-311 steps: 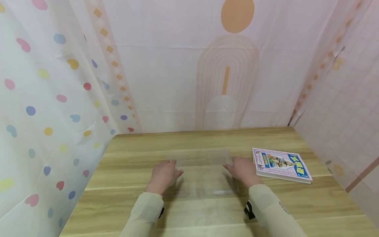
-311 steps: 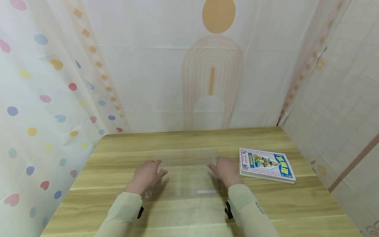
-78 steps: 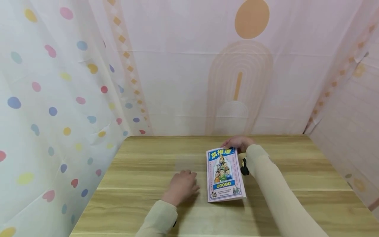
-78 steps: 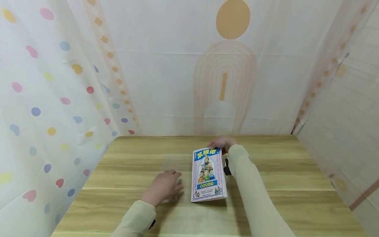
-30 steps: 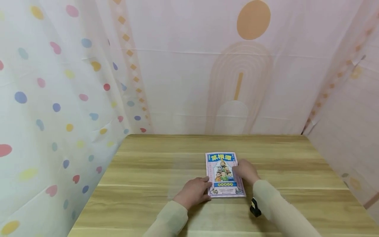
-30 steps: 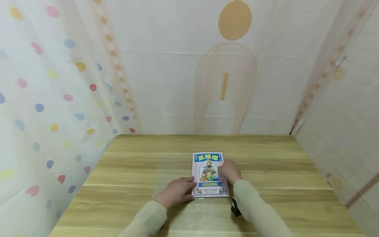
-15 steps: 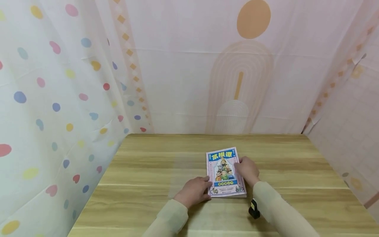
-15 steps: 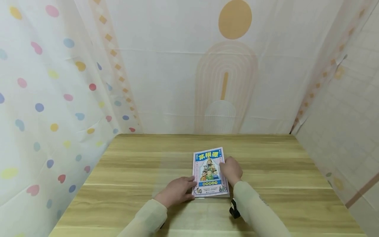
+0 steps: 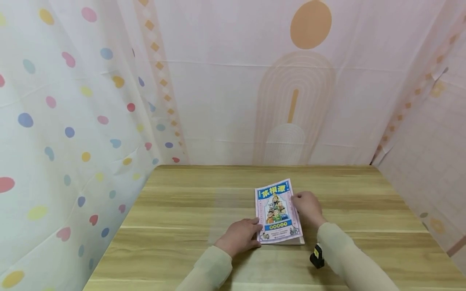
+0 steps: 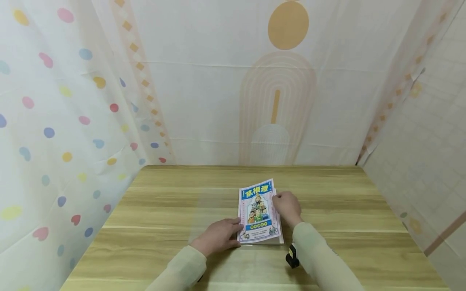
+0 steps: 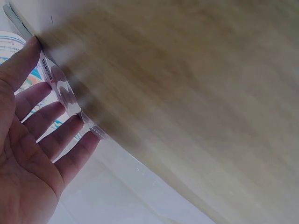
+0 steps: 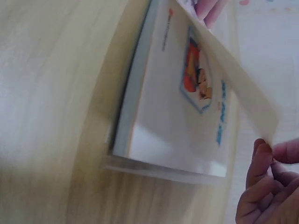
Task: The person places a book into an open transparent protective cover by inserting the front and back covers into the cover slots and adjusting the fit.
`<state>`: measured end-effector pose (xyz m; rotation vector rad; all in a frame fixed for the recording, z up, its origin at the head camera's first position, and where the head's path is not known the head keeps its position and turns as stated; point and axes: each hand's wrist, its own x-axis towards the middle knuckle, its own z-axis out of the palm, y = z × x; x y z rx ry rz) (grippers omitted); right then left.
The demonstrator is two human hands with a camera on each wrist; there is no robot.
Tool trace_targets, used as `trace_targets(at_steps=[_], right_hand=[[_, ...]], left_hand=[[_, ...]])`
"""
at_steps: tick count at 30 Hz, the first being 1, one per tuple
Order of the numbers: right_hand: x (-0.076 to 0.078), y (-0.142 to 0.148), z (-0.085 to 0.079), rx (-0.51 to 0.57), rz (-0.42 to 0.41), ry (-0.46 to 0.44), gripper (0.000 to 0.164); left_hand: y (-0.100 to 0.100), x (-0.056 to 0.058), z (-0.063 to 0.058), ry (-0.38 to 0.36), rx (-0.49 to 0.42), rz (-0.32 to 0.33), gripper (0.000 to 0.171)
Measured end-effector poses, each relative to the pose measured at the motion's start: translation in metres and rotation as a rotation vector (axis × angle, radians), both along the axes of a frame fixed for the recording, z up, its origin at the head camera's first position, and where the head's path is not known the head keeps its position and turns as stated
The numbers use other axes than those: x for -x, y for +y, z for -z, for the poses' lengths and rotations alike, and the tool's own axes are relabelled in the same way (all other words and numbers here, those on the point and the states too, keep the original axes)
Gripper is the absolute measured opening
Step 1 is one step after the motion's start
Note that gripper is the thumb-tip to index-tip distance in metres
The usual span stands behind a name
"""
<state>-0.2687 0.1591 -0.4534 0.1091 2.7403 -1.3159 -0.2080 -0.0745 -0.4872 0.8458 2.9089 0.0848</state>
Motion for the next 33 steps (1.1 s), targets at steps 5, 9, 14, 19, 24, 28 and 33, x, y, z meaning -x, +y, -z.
trace_targets(at_steps=[5, 9, 14, 19, 24, 28, 33], right_hand=[[0.0, -0.006, -0.007, 0.02, 0.008, 0.019, 0.028], [-0.003, -0.013, -0.011, 0.041, 0.036, 0.04, 0.028], [-0.005, -0.024, -0.011, 0.115, 0.06, 0.101, 0.033], [-0.009, -0.034, -0.009, 0.253, 0.08, 0.128, 0.035], [-0.012, -0.04, -0.006, 0.352, 0.089, 0.173, 0.032], [-0.013, -0.044, -0.002, 0.406, 0.066, 0.256, 0.028], [-0.017, -0.051, 0.003, 0.424, 0.001, 0.312, 0.028]], left_hand=[[-0.001, 0.001, 0.001, 0.006, -0.012, -0.001, 0.053], [-0.002, 0.001, 0.001, 0.003, -0.027, 0.01, 0.053], [-0.002, 0.001, 0.0, 0.013, -0.044, 0.024, 0.051], [-0.002, 0.0, 0.0, 0.01, -0.053, 0.02, 0.05], [-0.003, 0.0, -0.002, -0.007, -0.071, -0.007, 0.053], [-0.004, -0.001, -0.004, -0.016, -0.06, -0.014, 0.054], [-0.004, 0.001, -0.005, -0.012, -0.051, -0.007, 0.052]])
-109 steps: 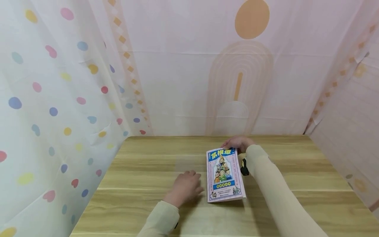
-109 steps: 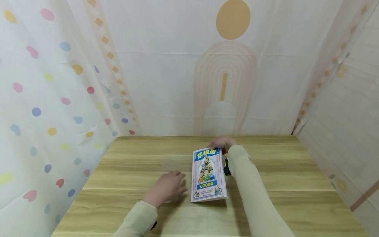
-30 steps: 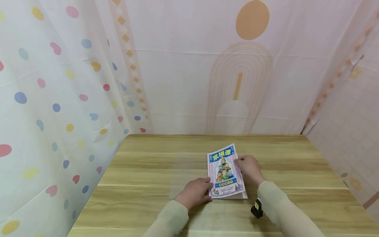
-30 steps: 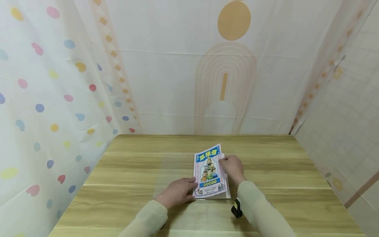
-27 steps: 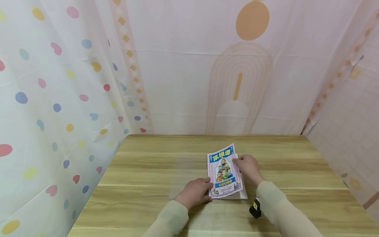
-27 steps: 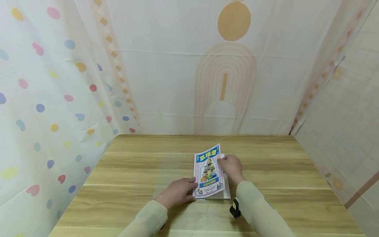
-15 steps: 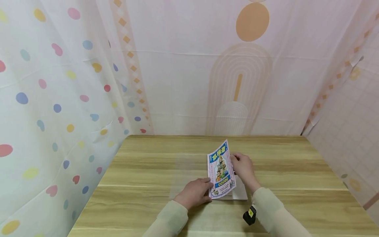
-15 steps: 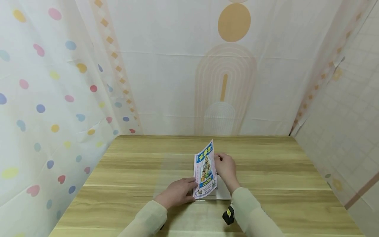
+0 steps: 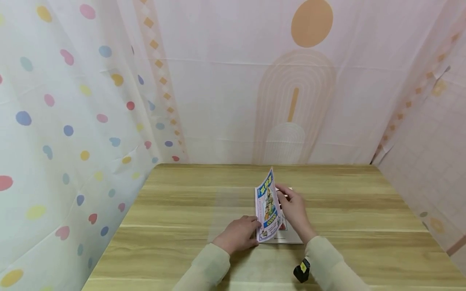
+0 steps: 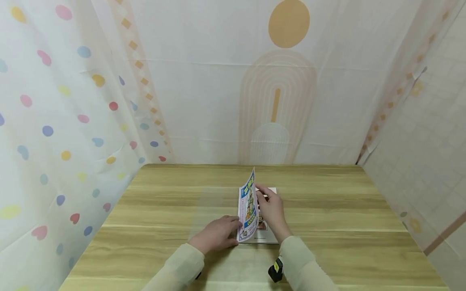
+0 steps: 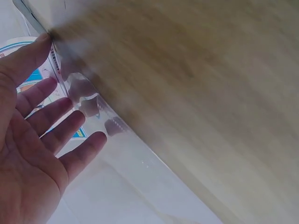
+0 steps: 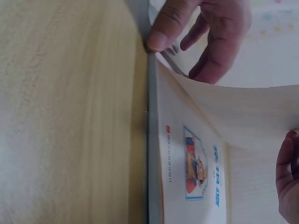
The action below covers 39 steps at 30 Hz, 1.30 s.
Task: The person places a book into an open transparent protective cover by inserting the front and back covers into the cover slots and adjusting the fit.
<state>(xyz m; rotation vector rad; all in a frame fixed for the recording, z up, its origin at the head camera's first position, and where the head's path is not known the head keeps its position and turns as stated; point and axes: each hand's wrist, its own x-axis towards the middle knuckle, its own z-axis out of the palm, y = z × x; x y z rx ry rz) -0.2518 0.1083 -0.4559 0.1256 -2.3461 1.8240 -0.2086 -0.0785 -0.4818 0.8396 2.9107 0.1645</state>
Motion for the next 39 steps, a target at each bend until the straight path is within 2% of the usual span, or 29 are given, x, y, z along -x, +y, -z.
trace_targets(at_steps=[7, 12, 19, 26, 29, 34, 39], right_hand=[[-0.006, -0.005, 0.005, -0.036, -0.095, 0.108, 0.033], [-0.006, -0.005, 0.006, -0.035, -0.14, 0.118, 0.039], [-0.007, -0.005, -0.001, -0.188, -0.159, 0.1, 0.044], [-0.005, -0.01, -0.002, -0.36, -0.195, 0.225, 0.043], [-0.005, -0.011, -0.002, -0.448, -0.203, 0.245, 0.043], [-0.005, -0.012, 0.0, -0.567, -0.211, 0.244, 0.045], [-0.005, -0.014, 0.002, -0.614, -0.223, 0.243, 0.045]], left_hand=[[-0.001, -0.001, 0.001, 0.036, -0.012, 0.031, 0.047], [-0.001, -0.002, 0.002, 0.035, -0.018, 0.025, 0.047], [-0.001, -0.004, -0.001, 0.061, -0.004, 0.034, 0.045], [-0.001, -0.006, -0.001, 0.067, 0.005, 0.026, 0.039], [-0.002, -0.007, 0.0, 0.071, -0.007, 0.024, 0.038], [-0.003, -0.008, 0.001, 0.118, 0.0, 0.057, 0.037], [-0.003, -0.007, 0.001, 0.175, -0.016, 0.093, 0.032]])
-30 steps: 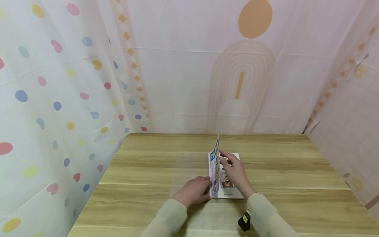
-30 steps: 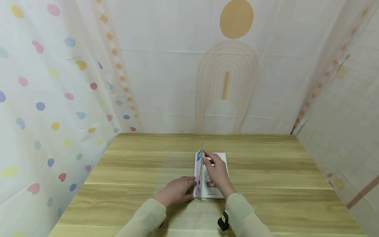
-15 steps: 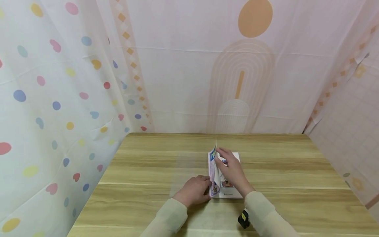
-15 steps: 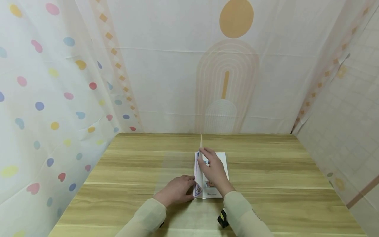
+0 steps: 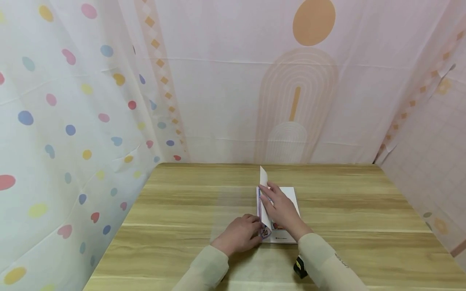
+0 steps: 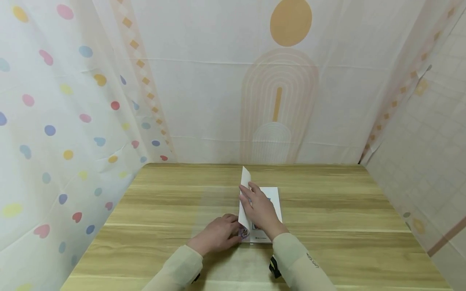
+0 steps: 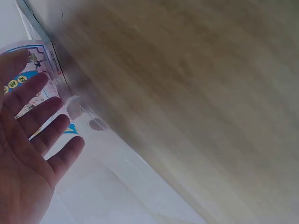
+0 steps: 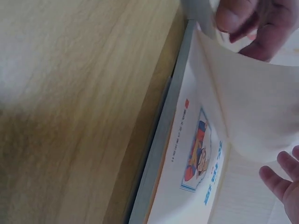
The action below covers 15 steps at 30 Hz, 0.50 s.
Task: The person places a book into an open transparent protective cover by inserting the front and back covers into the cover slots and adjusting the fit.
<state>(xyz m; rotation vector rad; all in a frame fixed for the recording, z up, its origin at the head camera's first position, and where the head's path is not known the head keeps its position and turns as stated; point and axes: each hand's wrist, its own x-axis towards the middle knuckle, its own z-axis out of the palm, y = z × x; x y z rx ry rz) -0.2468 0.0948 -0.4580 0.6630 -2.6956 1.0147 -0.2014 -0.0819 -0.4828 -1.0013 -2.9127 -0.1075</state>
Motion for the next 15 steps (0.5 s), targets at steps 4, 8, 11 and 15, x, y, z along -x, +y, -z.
trace_targets(at_steps=[4, 8, 11, 15], right_hand=[[0.002, -0.001, 0.003, -0.03, -0.019, -0.026, 0.047], [0.003, -0.002, 0.007, -0.061, -0.034, -0.065, 0.049], [0.003, -0.003, 0.009, -0.077, -0.043, -0.084, 0.05], [0.003, -0.004, 0.012, -0.085, -0.052, -0.093, 0.051]], left_hand=[[-0.004, 0.002, 0.001, 0.057, -0.012, -0.031, 0.027], [-0.011, 0.003, 0.0, 0.063, -0.026, -0.139, 0.026], [-0.015, 0.002, -0.002, 0.004, -0.059, -0.243, 0.034], [-0.019, 0.003, -0.002, -0.087, -0.098, -0.363, 0.047]])
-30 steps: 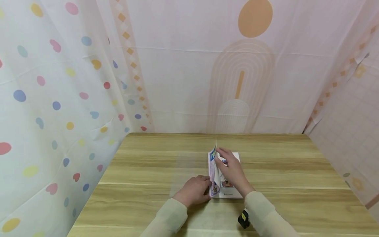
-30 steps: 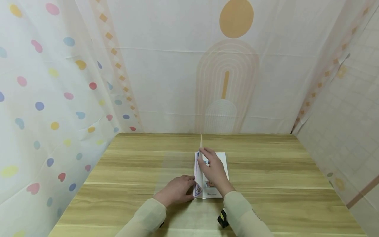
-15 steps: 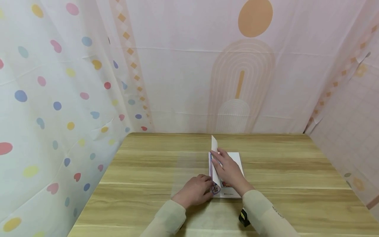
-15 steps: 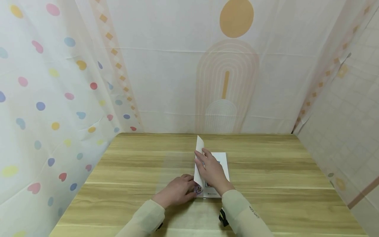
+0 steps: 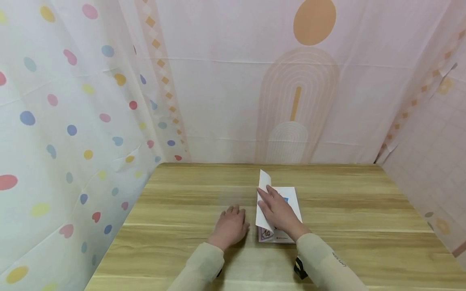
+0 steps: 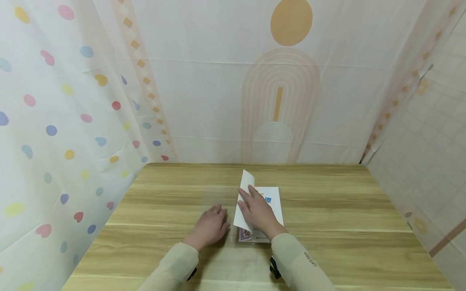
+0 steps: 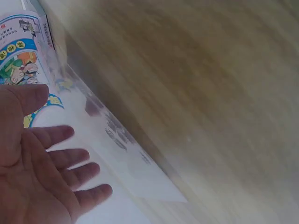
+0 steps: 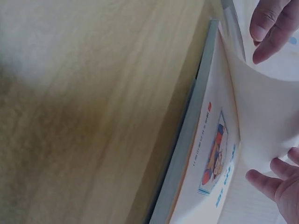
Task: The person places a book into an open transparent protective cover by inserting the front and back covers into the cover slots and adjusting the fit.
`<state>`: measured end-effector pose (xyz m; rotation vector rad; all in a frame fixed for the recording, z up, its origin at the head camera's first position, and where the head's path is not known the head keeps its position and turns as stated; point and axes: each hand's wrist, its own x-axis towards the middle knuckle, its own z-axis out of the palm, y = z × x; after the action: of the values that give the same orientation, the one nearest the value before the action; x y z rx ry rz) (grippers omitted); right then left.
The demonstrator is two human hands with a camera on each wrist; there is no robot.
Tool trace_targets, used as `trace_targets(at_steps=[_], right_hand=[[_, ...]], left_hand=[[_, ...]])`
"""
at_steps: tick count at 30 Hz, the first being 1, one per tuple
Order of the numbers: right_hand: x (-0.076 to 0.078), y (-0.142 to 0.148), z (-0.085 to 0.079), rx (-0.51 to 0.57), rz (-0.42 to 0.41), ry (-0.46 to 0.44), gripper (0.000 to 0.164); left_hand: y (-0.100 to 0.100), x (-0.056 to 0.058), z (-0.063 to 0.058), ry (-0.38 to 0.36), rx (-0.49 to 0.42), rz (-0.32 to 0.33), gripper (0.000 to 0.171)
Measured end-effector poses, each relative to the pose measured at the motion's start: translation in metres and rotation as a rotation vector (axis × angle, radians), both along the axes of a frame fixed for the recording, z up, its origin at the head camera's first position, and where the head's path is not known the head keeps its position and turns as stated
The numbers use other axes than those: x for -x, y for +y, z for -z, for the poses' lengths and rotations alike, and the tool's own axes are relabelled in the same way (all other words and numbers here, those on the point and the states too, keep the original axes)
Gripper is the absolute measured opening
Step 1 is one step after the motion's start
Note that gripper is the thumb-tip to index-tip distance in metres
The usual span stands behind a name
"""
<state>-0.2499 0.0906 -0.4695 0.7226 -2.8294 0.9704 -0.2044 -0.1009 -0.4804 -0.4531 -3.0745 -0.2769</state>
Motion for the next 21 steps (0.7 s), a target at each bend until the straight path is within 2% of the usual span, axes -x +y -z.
trace_targets(at_steps=[4, 7, 13, 21], right_hand=[[0.0, -0.001, 0.002, -0.013, 0.008, 0.007, 0.054], [0.0, -0.003, 0.003, -0.007, 0.024, 0.01, 0.057], [0.0, -0.008, 0.007, 0.05, 0.06, -0.033, 0.059], [-0.005, -0.012, 0.009, 0.014, 0.071, -0.079, 0.055]], left_hand=[[-0.001, 0.002, 0.003, -0.077, -0.021, -0.093, 0.058], [-0.002, 0.004, 0.004, -0.114, -0.028, -0.135, 0.061], [-0.003, 0.005, 0.007, -0.134, -0.004, -0.153, 0.059], [-0.006, 0.006, 0.008, -0.157, -0.002, -0.158, 0.061]])
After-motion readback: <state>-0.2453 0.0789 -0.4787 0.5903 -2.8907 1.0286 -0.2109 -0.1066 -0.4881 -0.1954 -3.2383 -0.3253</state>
